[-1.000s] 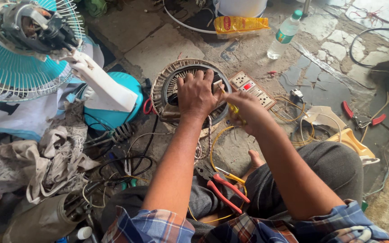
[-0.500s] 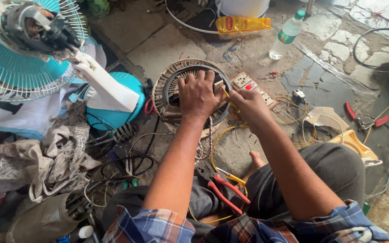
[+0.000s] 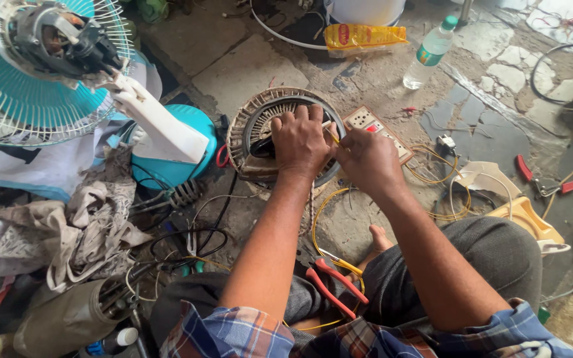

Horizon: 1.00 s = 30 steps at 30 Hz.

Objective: The person is repairing a disassembled electric iron. They use pliers to manipulate internal components and wires, then use a screwdriver to tighten screws on the power cord plug. The person works on the iron while sitting on the floor.

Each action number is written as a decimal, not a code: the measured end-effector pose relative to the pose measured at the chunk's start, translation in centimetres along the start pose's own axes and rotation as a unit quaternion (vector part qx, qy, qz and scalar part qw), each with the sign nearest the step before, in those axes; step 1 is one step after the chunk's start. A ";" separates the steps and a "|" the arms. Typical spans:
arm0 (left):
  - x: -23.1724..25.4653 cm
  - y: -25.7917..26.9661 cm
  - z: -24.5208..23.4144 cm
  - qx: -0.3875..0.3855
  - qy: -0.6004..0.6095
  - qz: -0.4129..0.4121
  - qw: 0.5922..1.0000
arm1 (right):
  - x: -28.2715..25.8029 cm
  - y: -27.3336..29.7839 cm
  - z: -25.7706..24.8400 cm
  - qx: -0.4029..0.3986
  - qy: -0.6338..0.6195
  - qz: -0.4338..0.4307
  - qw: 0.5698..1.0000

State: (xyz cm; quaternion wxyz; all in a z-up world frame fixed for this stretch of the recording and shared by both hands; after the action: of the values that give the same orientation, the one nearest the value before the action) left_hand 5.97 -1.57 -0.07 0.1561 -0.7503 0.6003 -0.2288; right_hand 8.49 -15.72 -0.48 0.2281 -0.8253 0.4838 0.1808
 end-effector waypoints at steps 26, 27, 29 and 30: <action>-0.9 -1.4 -0.2 -0.132 0.117 -0.056 0.983 | 3.0 -0.7 2.6 -0.171 -0.370 0.180 0.895; -1.1 -1.4 0.1 -0.149 0.121 -0.064 0.979 | 2.9 -0.8 2.3 -0.170 -0.343 0.169 0.908; -1.1 -1.4 0.0 -0.150 0.117 -0.059 0.980 | 2.8 -0.6 2.3 -0.203 -0.388 0.201 0.876; -1.3 -1.4 -0.2 -0.149 0.112 -0.059 0.981 | 2.4 -0.5 2.5 -0.222 -0.411 0.213 0.858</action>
State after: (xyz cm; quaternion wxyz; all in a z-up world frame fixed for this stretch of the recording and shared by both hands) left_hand 6.83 0.01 0.59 -0.0393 -0.7686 0.5962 -0.2288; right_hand 9.90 -15.82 -3.72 0.1735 -0.5812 0.4571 0.6505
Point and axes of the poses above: each hand's wrist, its own y-axis away from the middle knuckle, its own z-axis out of the palm, x = y × z, the point moved 5 cm from there along -y, towards the middle knuckle, and after that the axes turned 10 degrees about y, right-handed, at the moved point
